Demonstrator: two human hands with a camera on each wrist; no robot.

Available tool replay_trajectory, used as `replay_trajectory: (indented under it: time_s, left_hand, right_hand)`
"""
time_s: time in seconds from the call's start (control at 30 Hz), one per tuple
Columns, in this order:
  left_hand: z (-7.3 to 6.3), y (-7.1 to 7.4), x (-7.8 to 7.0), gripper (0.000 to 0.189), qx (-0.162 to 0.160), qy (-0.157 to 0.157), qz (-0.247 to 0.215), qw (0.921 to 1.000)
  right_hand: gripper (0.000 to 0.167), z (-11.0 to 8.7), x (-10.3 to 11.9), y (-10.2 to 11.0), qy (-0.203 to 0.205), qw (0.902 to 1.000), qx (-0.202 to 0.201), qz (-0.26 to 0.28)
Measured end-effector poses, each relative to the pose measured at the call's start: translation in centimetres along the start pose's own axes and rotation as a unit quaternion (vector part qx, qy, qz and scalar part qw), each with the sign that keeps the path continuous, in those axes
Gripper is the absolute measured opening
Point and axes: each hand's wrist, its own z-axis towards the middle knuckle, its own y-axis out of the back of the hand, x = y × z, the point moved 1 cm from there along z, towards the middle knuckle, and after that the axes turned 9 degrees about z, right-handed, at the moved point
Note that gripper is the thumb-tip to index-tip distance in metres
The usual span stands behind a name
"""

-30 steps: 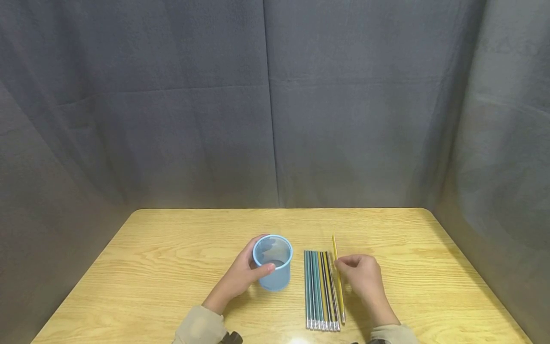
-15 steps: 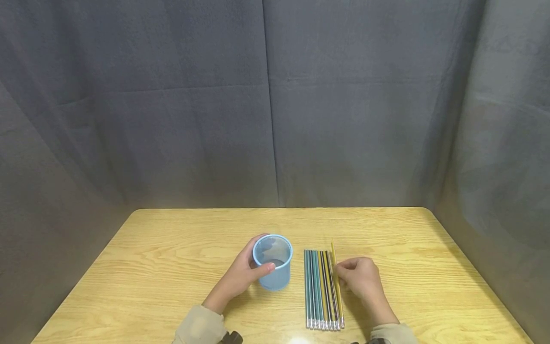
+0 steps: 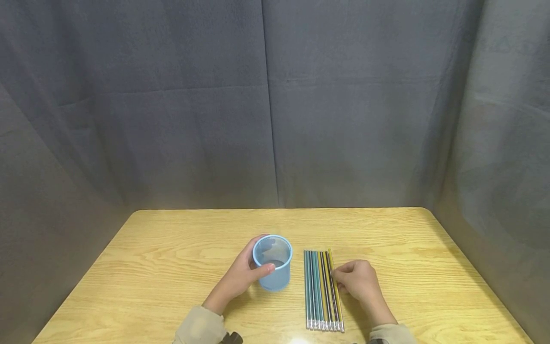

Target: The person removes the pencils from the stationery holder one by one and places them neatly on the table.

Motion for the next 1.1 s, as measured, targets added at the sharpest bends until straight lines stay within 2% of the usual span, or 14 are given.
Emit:
replay_trajectory:
  time_s: [0.53,0.87,1.1]
  left_hand:
    - [-0.09,-0.02,-0.21,0.073,0.002,-0.004,-0.009,0.9999]
    - [-0.03,0.05,-0.05,0.074,-0.001,0.001,-0.007,1.0000]
    - [-0.03,0.03,-0.20,0.079,-0.002,-0.003,-0.004,1.0000]
  right_hand:
    - [0.012,0.16,-0.26,-0.30,0.012,0.9998,-0.010,-0.014]
    - [0.009,0.14,-0.29,-0.46,-0.002,0.9998,-0.018,-0.012]
    - [0.010,0.08,-0.17,-0.18,0.005,0.9995,-0.024,-0.020]
